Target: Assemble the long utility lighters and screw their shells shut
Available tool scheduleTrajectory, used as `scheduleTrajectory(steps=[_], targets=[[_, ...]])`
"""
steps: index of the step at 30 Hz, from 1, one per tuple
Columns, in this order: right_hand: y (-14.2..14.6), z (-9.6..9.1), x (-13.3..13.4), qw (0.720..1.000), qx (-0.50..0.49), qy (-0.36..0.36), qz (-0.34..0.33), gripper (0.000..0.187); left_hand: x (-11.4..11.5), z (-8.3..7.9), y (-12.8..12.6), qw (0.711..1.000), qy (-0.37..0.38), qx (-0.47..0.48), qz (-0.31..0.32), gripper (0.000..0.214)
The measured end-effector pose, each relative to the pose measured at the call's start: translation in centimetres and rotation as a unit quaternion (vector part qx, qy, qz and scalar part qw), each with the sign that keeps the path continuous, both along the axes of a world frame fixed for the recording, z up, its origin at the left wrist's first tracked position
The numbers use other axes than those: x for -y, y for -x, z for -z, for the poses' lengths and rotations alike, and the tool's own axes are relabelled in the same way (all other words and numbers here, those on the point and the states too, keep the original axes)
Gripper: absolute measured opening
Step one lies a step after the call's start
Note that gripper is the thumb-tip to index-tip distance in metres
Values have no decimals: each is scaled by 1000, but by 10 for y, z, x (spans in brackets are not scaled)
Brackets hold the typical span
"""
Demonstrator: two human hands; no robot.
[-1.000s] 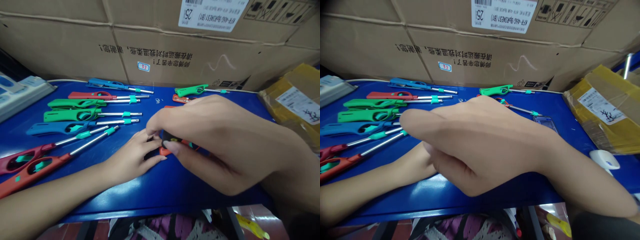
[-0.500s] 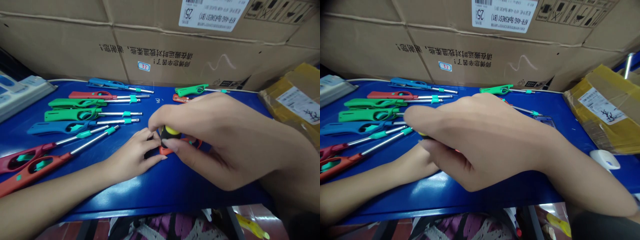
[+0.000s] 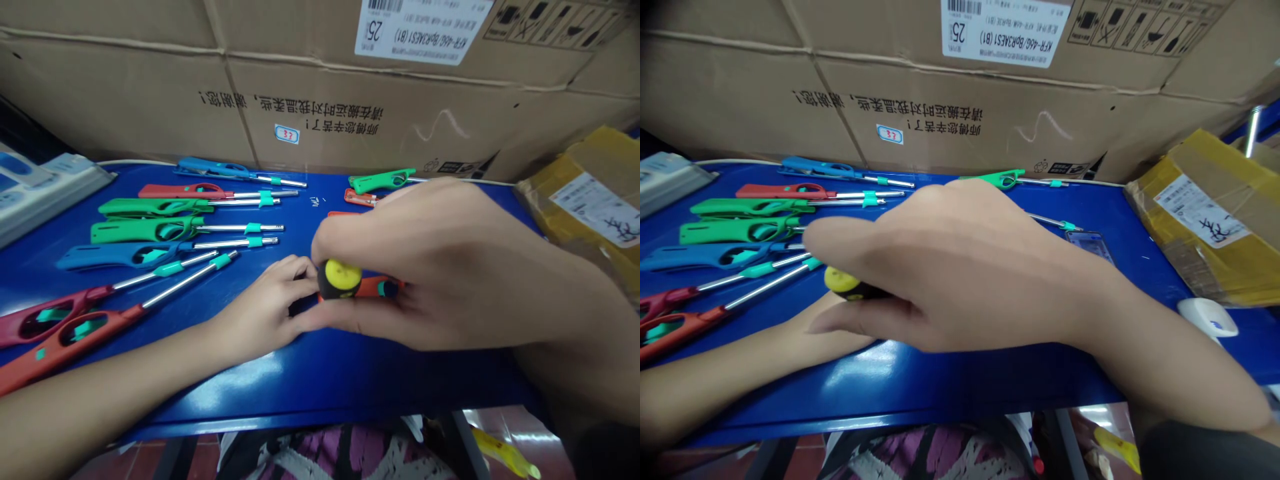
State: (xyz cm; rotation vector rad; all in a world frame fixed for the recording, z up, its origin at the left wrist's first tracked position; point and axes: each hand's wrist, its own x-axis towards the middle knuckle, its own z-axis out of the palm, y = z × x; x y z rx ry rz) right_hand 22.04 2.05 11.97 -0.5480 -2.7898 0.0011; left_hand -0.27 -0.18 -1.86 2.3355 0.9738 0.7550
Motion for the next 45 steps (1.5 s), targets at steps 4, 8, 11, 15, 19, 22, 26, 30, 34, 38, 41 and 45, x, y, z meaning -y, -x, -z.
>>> scheduleTrajectory(steps=[4, 8, 11, 15, 19, 22, 26, 30, 34, 38, 41, 45], targets=[[2, 5, -6, 998, 17, -40, 45, 44, 2, -4, -1, 1000, -2, -9, 4, 33], [4, 9, -9, 992, -12, -94, 84, 60, 5, -7, -1, 1000, -2, -15, -4, 20], [5, 10, -8, 989, -30, -101, 105, 65, 5, -5, -1, 1000, -5, -16, -9, 19], [4, 9, -5, 998, -30, -11, 46, 46, 2, 0, 1, 1000, -2, -3, 10, 26], [3, 9, -4, 999, -16, -12, 27, 33, 3, -2, 1, 1000, 9, -9, 10, 30], [4, 9, -4, 997, -9, -54, 46, 49, 4, -5, 1, 999, 27, -18, 2, 29], [4, 6, -2, 999, -21, 7, 23, 47, 3, -5, 1, 999, 47, -25, 6, 27], [2, 6, -2, 1000, -8, 25, 16, 27, 4, -5, 1, 999, 37, -18, 3, 28], [3, 8, -4, 997, -14, -50, 56, 44, 3, -3, 1, 1000, 23, -14, 1, 24], [4, 5, -3, 999, -3, 35, 8, 35, 3, -2, 2, 999, 30, -26, 17, 30], [4, 5, -1, 1000, 5, 23, 7, 28, 5, -5, 1, 999, 32, -19, 9, 31], [5, 6, -1, 996, 0, -81, 43, 48, 5, -8, 0, 999, 32, -16, 1, 29]])
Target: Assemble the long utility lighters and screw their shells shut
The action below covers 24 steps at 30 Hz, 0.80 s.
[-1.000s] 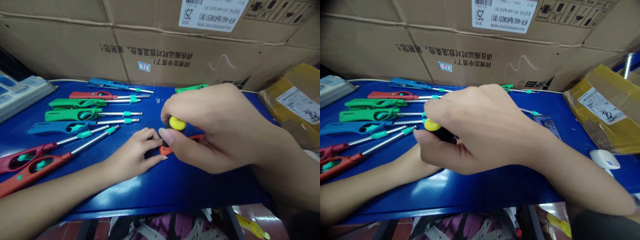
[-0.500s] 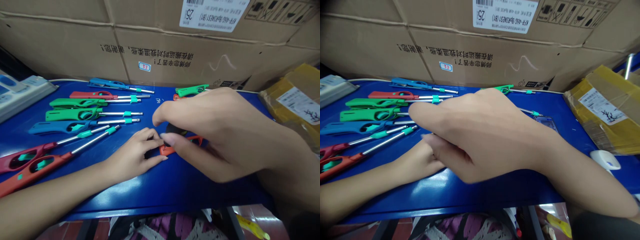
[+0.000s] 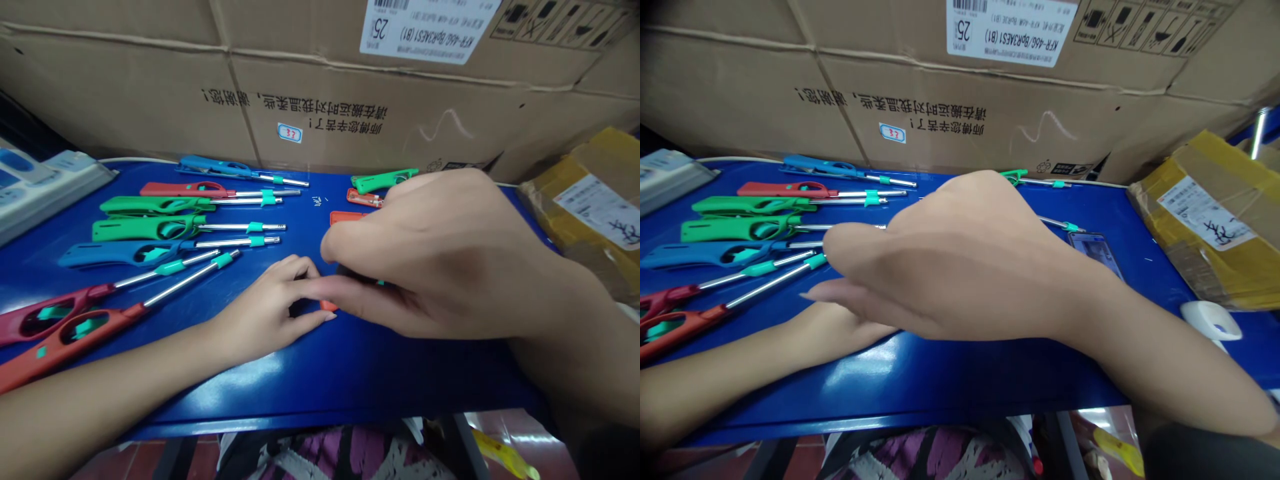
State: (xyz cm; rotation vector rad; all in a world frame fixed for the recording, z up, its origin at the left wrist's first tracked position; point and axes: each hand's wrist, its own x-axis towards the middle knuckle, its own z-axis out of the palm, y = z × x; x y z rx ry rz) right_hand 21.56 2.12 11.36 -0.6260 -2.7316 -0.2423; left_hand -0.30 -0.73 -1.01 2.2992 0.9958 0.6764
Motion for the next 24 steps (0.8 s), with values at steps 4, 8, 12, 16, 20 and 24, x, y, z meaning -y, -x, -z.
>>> scheduleTrajectory(steps=[4, 8, 12, 16, 20, 24], targets=[[-1, -2, 1, 997, 2, 65, -29, 31, -3, 2, 0, 1000, 3, -1, 2, 26], [-3, -1, 1, 993, 14, 111, -38, 16, -2, 3, 1, 1000, -2, 5, 2, 26], [-3, 0, 0, 999, -10, 34, 3, 40, -3, 8, 2, 1000, 6, 0, 7, 26], [-3, -4, 1, 988, 2, 145, -51, 19, -3, 8, 2, 1000, 15, 0, 2, 30], [-3, -2, 1, 994, -7, 111, -14, 31, 0, 2, 1, 1000, -1, -3, 1, 26], [-4, -2, 0, 996, -32, 76, 21, 52, -1, 4, 1, 1000, 5, -22, -3, 28]])
